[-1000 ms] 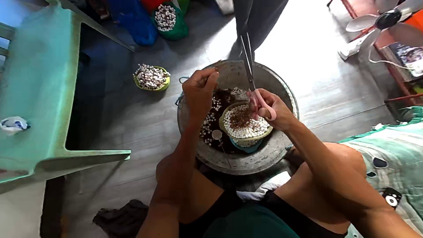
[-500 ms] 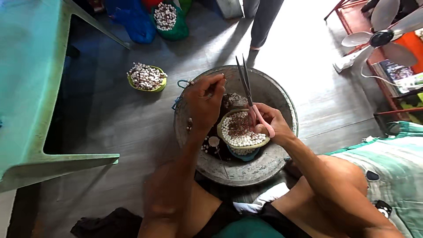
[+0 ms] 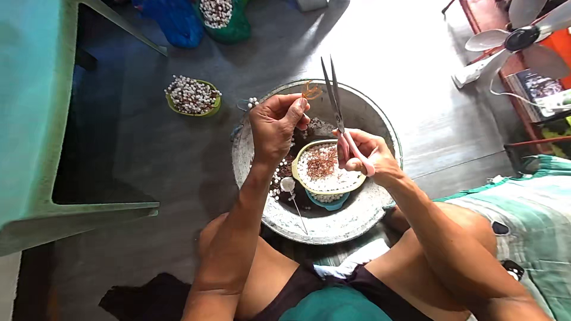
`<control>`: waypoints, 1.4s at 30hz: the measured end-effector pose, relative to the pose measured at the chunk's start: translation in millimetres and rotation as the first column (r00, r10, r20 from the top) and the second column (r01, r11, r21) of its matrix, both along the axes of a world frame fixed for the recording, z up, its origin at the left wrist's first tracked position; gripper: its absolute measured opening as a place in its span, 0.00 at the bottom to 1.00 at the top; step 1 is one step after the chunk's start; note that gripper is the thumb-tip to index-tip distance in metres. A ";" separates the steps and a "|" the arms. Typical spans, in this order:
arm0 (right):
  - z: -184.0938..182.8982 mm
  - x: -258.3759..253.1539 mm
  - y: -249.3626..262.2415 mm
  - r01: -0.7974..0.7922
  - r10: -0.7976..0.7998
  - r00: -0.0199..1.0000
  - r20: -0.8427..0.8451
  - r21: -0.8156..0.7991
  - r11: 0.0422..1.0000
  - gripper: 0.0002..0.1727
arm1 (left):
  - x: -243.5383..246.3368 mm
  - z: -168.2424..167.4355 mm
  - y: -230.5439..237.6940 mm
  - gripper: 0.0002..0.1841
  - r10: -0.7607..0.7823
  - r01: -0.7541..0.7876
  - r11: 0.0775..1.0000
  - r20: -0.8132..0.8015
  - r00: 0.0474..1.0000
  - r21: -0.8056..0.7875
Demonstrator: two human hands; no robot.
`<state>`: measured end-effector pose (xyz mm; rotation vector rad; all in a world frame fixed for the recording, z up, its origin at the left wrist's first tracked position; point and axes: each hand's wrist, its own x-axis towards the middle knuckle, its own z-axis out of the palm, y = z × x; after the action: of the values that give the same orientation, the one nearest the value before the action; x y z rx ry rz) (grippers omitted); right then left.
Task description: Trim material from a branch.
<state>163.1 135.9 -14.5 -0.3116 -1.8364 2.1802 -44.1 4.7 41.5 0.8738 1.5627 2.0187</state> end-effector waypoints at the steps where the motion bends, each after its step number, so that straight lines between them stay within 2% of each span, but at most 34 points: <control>1: -1.2 -0.1 -0.7 -0.009 0.009 1.000 0.006 -0.020 1.000 0.45 | 0.3 -0.2 0.0 0.06 0.017 -0.017 1.000 -0.043 0.999 -0.008; 5: -1.0 0.4 -2.3 0.011 -0.009 0.999 0.042 -0.039 0.999 0.44 | 0.3 -0.6 -0.7 0.06 0.070 -0.081 0.995 -0.203 0.977 -0.051; 8: 0.2 -0.7 -2.6 0.022 -0.021 0.998 0.052 -0.021 1.000 0.43 | 1.2 0.3 -0.8 0.06 0.094 -0.118 0.990 -0.262 0.961 -0.075; 20: 3.9 -0.7 -4.5 0.001 -0.002 0.996 0.086 0.009 1.000 0.45 | 1.4 0.7 0.9 0.05 0.105 -0.142 0.985 -0.318 0.942 -0.095; 26: 8.0 0.1 -5.1 0.009 -0.013 0.995 0.095 0.044 0.999 0.45 | 9.5 3.4 -16.7 0.05 0.015 -0.108 0.972 -0.404 0.915 -0.208; 42: 7.6 0.1 -4.6 0.040 -0.048 0.995 0.091 0.094 0.995 0.42 | 9.3 0.1 -18.4 0.06 0.033 -0.144 0.968 -0.467 0.884 -0.205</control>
<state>163.1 131.3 -7.0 -0.4365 -1.9526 2.0773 -34.8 -13.7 41.6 1.2705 2.0812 1.7091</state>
